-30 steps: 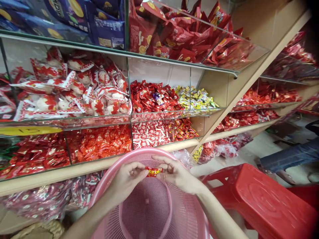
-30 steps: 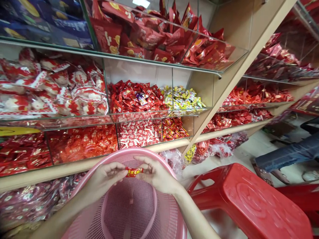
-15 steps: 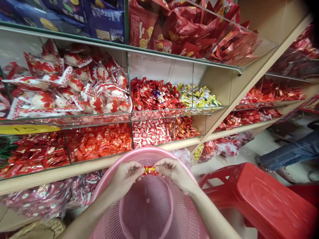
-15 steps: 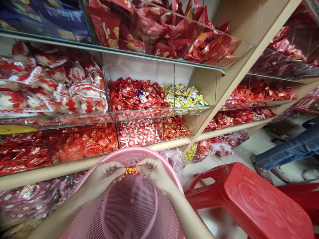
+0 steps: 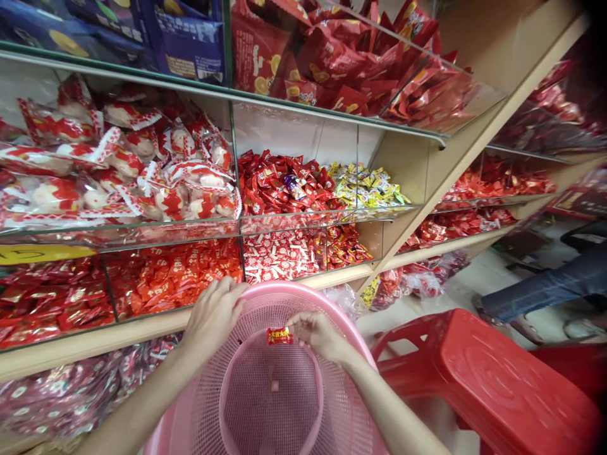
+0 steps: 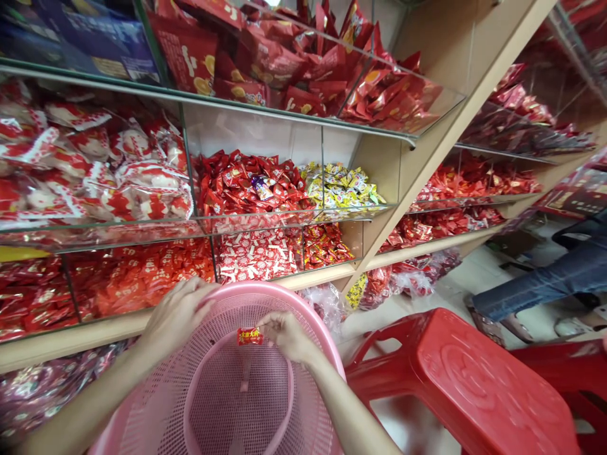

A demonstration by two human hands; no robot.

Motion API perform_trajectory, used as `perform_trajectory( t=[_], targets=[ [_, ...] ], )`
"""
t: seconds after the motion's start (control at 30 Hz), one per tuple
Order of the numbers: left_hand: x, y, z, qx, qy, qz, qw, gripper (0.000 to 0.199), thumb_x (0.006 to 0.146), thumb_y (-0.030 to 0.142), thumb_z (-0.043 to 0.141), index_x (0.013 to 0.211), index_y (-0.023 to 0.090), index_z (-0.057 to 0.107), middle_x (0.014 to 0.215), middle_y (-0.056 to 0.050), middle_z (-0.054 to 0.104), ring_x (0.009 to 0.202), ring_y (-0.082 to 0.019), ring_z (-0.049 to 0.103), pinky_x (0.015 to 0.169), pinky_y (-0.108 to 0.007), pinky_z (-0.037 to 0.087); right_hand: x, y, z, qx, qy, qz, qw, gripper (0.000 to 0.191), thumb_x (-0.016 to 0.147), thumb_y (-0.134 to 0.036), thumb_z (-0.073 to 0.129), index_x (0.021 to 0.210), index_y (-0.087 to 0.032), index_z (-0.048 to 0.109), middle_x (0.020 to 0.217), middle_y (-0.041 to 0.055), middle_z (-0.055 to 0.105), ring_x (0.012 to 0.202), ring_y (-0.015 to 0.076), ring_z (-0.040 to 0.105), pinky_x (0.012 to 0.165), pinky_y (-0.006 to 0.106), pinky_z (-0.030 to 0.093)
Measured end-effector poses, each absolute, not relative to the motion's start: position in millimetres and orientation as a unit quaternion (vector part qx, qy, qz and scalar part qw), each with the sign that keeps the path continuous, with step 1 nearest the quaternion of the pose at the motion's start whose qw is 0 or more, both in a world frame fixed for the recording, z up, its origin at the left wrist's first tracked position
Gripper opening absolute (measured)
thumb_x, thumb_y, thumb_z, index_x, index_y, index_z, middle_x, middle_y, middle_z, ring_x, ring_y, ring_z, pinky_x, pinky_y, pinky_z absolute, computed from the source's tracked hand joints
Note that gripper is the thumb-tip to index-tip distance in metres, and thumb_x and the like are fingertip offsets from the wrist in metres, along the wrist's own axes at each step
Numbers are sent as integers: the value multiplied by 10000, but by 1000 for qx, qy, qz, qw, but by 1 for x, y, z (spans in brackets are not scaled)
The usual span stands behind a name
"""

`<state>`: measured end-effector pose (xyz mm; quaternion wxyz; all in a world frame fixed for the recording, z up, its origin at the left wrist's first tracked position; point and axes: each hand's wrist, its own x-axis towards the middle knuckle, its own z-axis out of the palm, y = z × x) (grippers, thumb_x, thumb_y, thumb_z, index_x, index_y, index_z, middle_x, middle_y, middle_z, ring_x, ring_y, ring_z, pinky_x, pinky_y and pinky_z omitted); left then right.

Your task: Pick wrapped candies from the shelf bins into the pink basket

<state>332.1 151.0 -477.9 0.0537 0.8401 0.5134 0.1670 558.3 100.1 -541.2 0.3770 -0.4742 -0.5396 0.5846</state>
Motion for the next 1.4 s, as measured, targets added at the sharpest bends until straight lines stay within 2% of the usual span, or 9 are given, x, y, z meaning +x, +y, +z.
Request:
perform_trajectory(
  t=[0.2, 0.33, 0.43, 0.6, 0.77, 0.97, 1.1, 1.23, 1.4],
  targets=[
    [307, 160, -494, 829, 503, 178, 167, 392, 914, 400, 367, 1144, 185, 600, 1102, -71, 614, 970, -215, 592, 858, -350, 421, 554, 109, -558, -516, -520, 571, 371, 172, 740, -328, 639, 740, -158, 618, 616, -12, 557, 479, 89, 437, 465, 223, 348],
    [305, 162, -504, 812, 503, 212, 206, 429, 899, 425, 368, 1146, 158, 596, 1107, -95, 594, 1023, -234, 570, 913, -363, 382, 552, 105, -559, -605, -608, 401, 323, 123, 784, -152, 545, 858, -171, 642, 600, -11, 575, 522, 123, 507, 515, 231, 373],
    [305, 162, -507, 805, 507, 215, 221, 435, 886, 430, 384, 1142, 148, 595, 1099, -104, 592, 1010, -235, 571, 899, -365, 385, 560, 102, -538, -623, -672, 256, 308, 101, 786, -171, 570, 837, -197, 653, 715, 21, 656, 646, 149, 577, 612, 240, 400],
    [305, 164, -512, 799, 507, 224, 235, 426, 891, 462, 373, 1131, 186, 592, 1107, -76, 592, 1024, -211, 573, 921, -349, 378, 611, 132, -492, -631, -653, 184, 376, 206, 870, -278, 479, 827, -181, 656, 729, 29, 680, 659, 151, 600, 638, 236, 414],
    [308, 162, -515, 803, 502, 220, 233, 442, 909, 450, 339, 1163, 169, 566, 1106, -95, 552, 1001, -220, 553, 918, -375, 377, 664, 186, -488, -733, -555, 72, 387, 125, 750, -258, 617, 830, -180, 672, 850, 68, 680, 797, 195, 604, 722, 277, 404],
    [310, 157, -509, 794, 517, 210, 241, 470, 919, 445, 305, 1187, 157, 561, 1107, -99, 544, 982, -228, 556, 907, -394, 376, 672, 214, -500, -734, -507, 98, 442, 104, 671, -211, 643, 580, -168, 620, 765, 90, 649, 804, 231, 590, 761, 323, 401],
    [306, 155, -508, 793, 521, 211, 235, 468, 912, 459, 313, 1173, 170, 572, 1115, -95, 555, 988, -230, 562, 911, -387, 378, 675, 211, -490, -710, -442, 127, 532, 195, 755, -338, 558, 709, -163, 630, 744, 71, 650, 766, 214, 594, 760, 331, 434],
    [307, 155, -508, 795, 526, 205, 222, 480, 911, 466, 306, 1193, 178, 566, 1138, -97, 543, 993, -236, 561, 919, -384, 379, 668, 191, -480, -670, -388, 197, 602, 350, 760, -507, 525, 801, -165, 588, 715, 54, 639, 665, 179, 606, 628, 307, 490],
    [313, 151, -503, 797, 522, 211, 218, 473, 920, 427, 298, 1199, 156, 567, 1112, -99, 545, 969, -236, 575, 894, -384, 393, 634, 148, -472, -554, -324, 386, 663, 370, 624, -476, 732, 766, -178, 566, 675, 22, 637, 623, 139, 634, 620, 267, 526]
  ],
)
